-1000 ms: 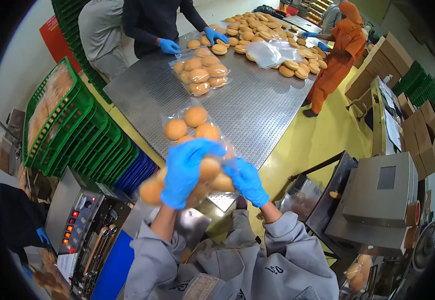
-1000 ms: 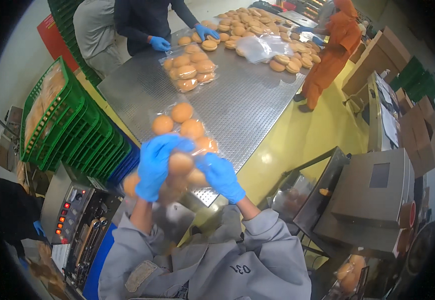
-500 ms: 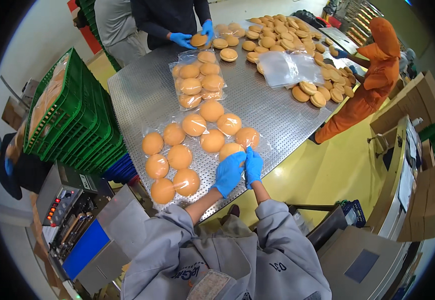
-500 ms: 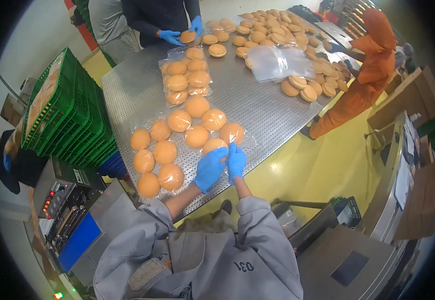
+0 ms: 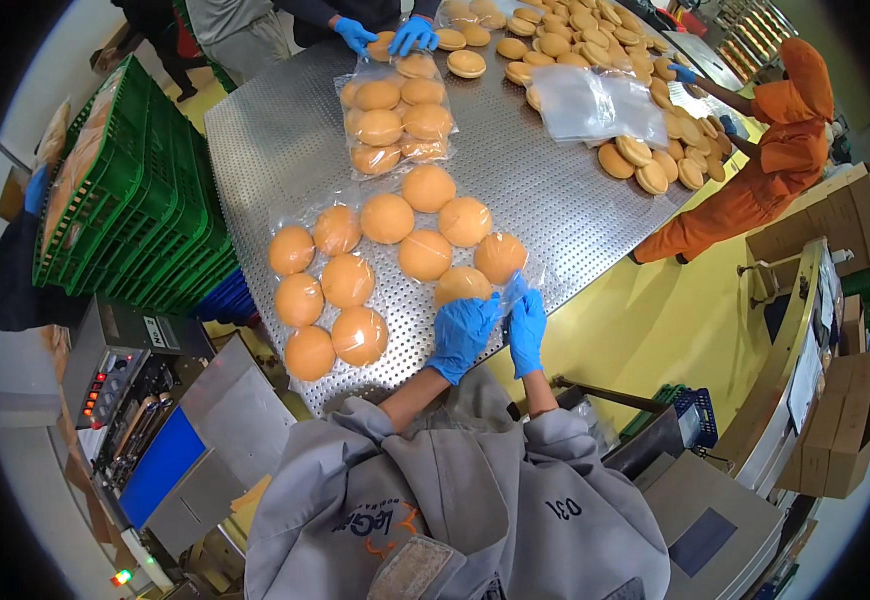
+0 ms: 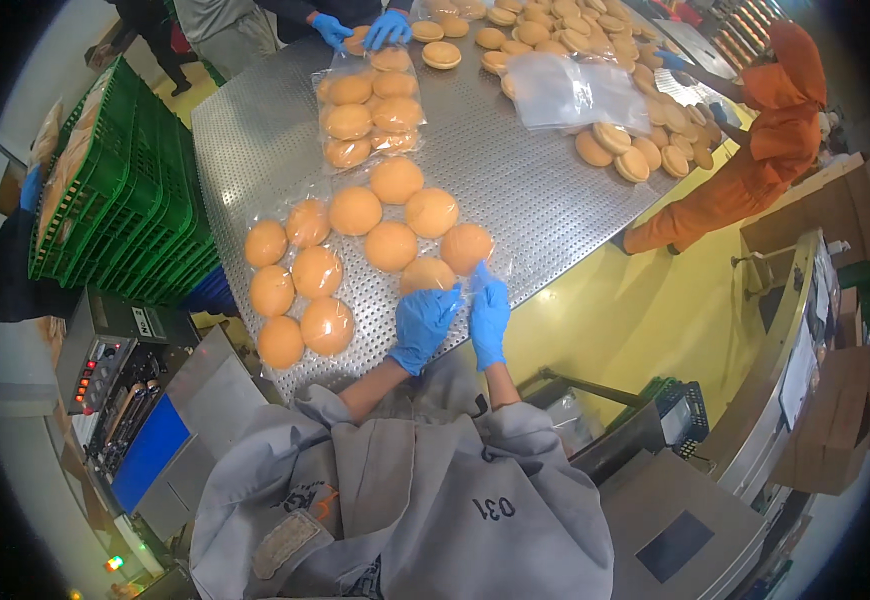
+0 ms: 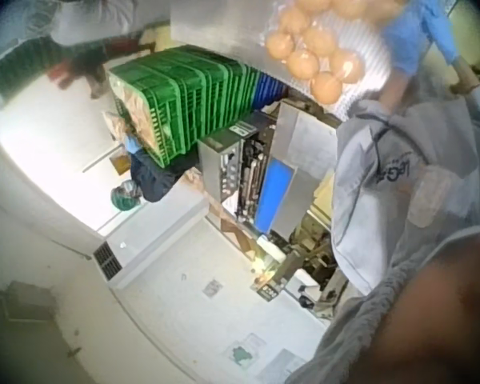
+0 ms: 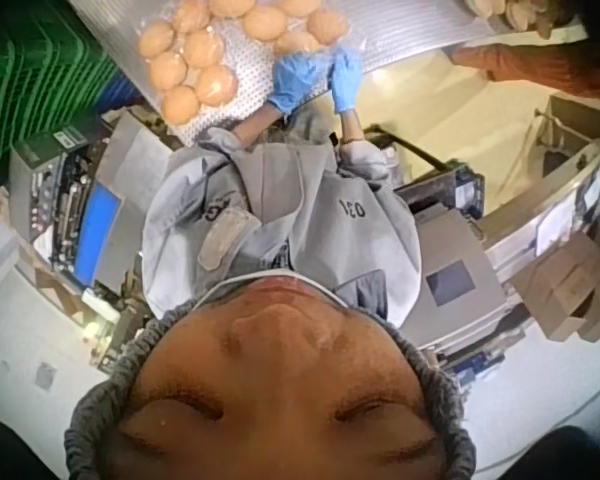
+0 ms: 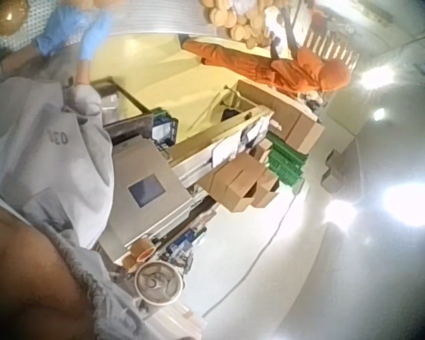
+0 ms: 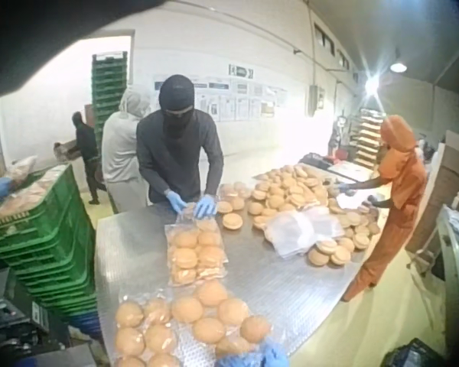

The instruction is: The person places round buns into clear plastic bags on a metal table, then feeds the bags into a continuous band sealer. The sealed packages are removed from the machine and placed into a cardboard box. The process is repeated continuously with other workers visible in the background.

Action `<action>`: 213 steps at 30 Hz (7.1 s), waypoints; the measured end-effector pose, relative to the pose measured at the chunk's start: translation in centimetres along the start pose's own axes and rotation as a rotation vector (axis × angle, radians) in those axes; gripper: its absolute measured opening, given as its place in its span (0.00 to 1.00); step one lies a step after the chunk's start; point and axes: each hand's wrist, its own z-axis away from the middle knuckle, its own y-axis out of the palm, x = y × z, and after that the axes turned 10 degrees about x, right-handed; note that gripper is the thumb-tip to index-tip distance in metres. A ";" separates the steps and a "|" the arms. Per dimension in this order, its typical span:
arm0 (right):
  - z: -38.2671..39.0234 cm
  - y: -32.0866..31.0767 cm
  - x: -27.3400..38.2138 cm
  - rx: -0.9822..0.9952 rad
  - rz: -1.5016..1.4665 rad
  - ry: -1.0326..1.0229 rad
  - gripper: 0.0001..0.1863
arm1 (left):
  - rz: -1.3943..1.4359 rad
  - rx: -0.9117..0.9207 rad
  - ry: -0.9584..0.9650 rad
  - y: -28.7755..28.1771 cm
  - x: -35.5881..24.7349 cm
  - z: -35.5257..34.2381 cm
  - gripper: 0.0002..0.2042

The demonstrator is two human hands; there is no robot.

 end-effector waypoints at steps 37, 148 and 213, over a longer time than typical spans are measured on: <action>-49.5 -35.7 -5.8 -0.722 -0.030 -0.039 0.39 | 0.084 -0.040 -0.474 3.8 -5.4 -13.6 0.07; 14.8 53.0 7.2 1.550 -0.160 0.734 0.12 | 1.142 -0.585 -1.177 -31.2 39.1 45.9 0.12; 51.6 57.2 9.8 1.141 -0.045 0.417 0.23 | 1.059 -0.719 -1.164 -37.1 31.9 74.0 0.22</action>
